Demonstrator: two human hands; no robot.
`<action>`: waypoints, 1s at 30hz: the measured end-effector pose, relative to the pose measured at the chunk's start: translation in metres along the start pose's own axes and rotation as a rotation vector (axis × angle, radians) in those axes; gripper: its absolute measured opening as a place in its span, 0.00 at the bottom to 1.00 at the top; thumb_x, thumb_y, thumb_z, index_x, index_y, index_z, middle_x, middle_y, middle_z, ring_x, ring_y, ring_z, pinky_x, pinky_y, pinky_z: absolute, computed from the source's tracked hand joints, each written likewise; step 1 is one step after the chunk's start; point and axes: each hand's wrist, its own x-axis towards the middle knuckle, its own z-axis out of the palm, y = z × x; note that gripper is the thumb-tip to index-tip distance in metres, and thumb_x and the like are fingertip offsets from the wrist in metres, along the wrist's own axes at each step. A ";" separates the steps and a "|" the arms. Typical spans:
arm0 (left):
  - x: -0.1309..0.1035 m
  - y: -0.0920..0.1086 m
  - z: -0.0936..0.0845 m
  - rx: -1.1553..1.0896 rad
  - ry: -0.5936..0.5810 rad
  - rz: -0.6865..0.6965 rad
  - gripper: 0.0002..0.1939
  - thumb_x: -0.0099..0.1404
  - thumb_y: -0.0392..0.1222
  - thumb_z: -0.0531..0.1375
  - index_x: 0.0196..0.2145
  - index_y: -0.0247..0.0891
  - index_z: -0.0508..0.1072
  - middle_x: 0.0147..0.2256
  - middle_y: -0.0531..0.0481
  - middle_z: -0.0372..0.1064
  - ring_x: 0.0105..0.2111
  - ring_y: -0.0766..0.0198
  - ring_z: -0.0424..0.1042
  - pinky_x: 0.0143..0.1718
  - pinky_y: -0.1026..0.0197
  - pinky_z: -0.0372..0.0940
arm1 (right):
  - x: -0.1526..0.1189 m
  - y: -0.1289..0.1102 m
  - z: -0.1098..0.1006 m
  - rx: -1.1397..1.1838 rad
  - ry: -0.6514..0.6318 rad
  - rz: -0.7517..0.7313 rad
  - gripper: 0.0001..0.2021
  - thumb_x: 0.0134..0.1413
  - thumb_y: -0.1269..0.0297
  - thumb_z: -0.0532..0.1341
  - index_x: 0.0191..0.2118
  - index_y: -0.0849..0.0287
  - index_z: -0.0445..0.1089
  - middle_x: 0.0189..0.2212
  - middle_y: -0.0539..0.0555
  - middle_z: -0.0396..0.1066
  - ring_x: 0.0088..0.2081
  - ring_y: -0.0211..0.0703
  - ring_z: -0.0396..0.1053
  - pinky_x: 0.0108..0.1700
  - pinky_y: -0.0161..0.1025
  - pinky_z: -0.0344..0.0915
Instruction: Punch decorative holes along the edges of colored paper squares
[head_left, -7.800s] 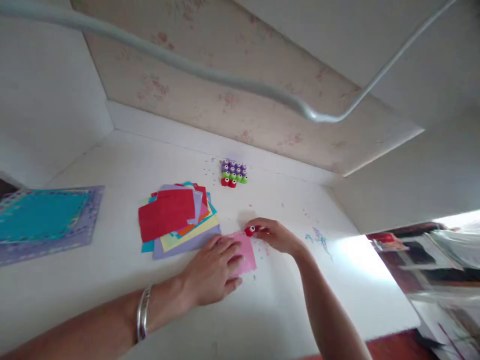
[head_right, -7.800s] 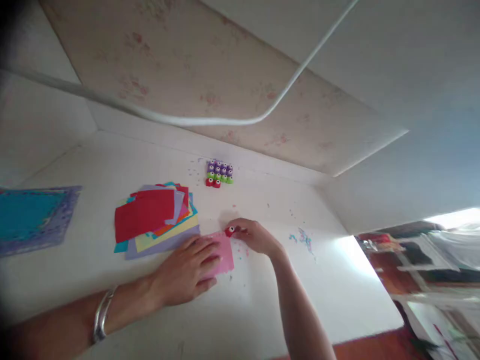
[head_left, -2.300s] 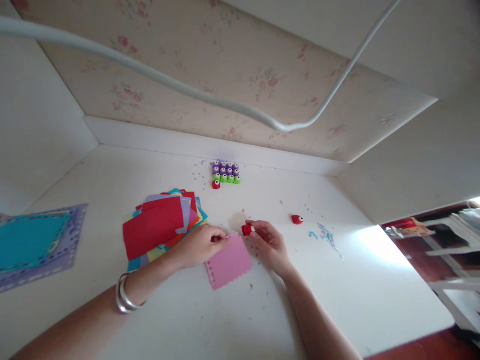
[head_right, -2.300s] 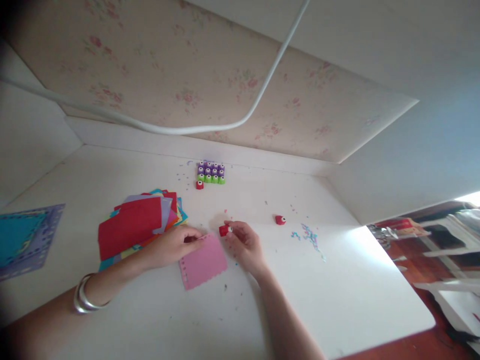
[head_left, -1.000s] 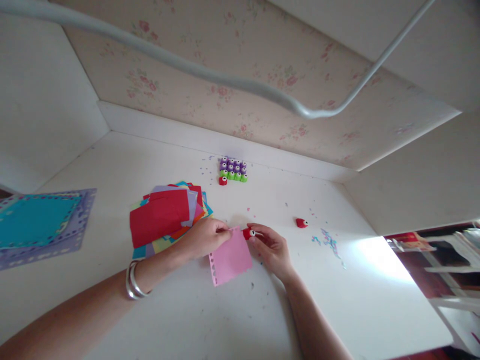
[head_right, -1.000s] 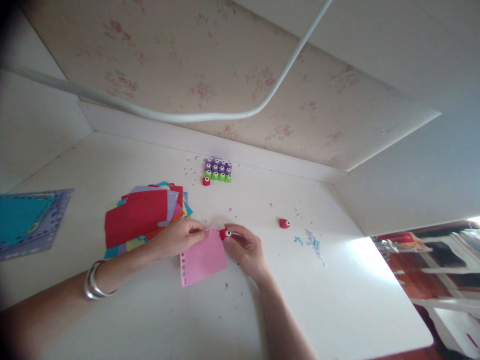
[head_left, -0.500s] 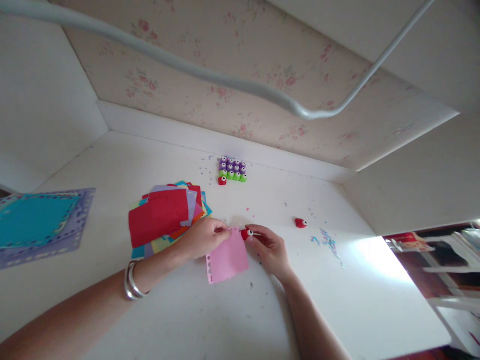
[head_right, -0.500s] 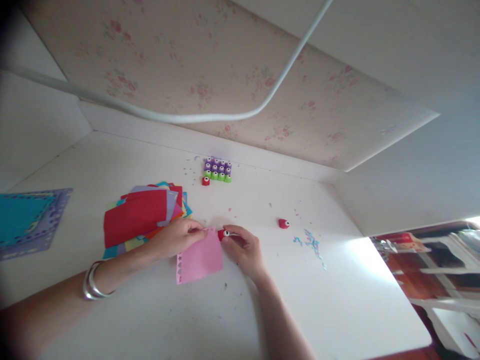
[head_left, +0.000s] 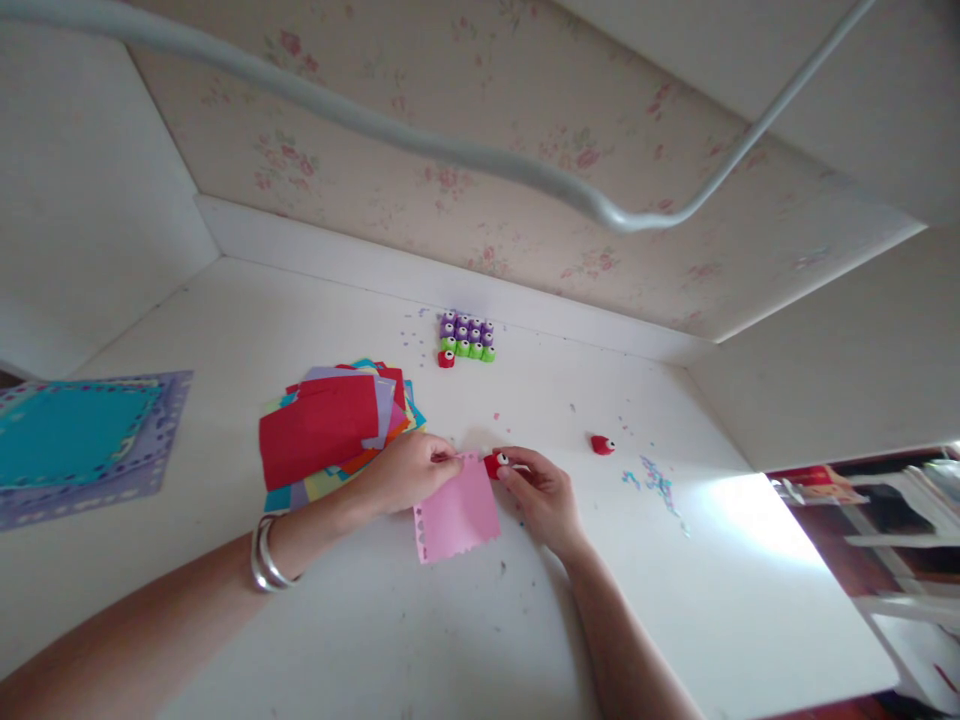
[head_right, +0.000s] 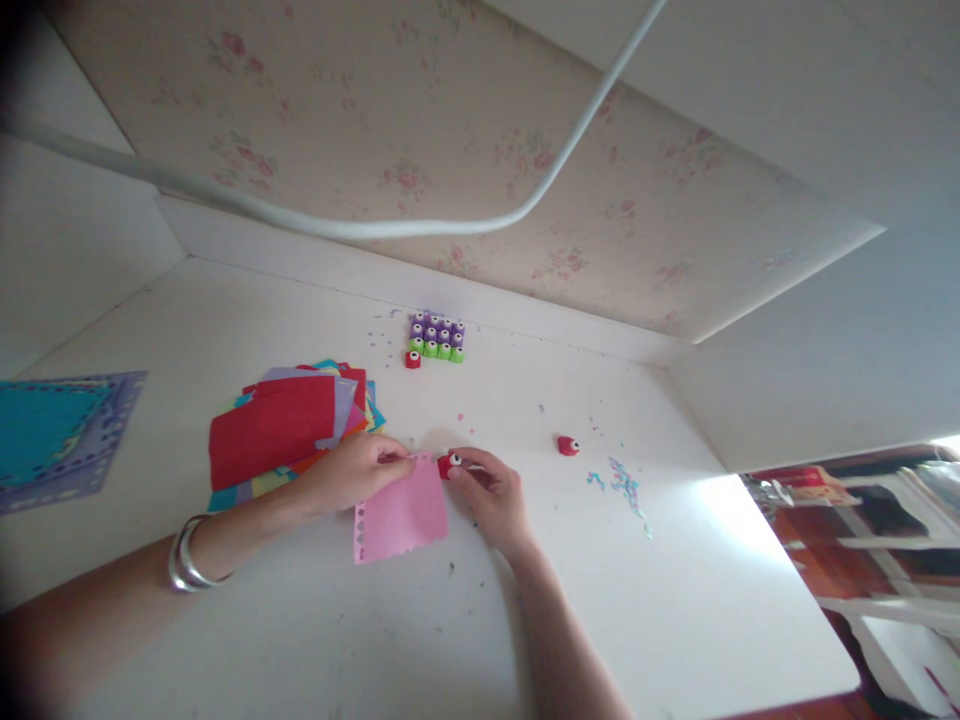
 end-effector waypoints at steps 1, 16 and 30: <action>0.000 0.000 0.000 -0.008 0.000 -0.001 0.20 0.65 0.51 0.52 0.28 0.34 0.74 0.22 0.52 0.65 0.26 0.65 0.64 0.25 0.63 0.46 | 0.000 0.000 0.000 0.000 0.003 0.006 0.12 0.51 0.57 0.68 0.42 0.53 0.76 0.38 0.54 0.79 0.36 0.45 0.77 0.37 0.39 0.73; -0.001 0.002 0.002 -0.041 -0.013 -0.031 0.17 0.63 0.51 0.54 0.24 0.37 0.72 0.21 0.54 0.63 0.24 0.65 0.65 0.24 0.64 0.50 | -0.001 -0.001 0.004 0.054 0.032 0.000 0.12 0.48 0.59 0.70 0.40 0.53 0.75 0.40 0.53 0.78 0.37 0.42 0.76 0.40 0.38 0.71; -0.003 0.010 -0.002 -0.081 0.005 -0.067 0.17 0.62 0.50 0.54 0.22 0.36 0.69 0.20 0.55 0.61 0.22 0.68 0.62 0.23 0.65 0.49 | -0.003 0.006 0.002 0.001 0.000 -0.099 0.09 0.51 0.63 0.68 0.40 0.53 0.75 0.44 0.54 0.76 0.41 0.41 0.75 0.44 0.38 0.72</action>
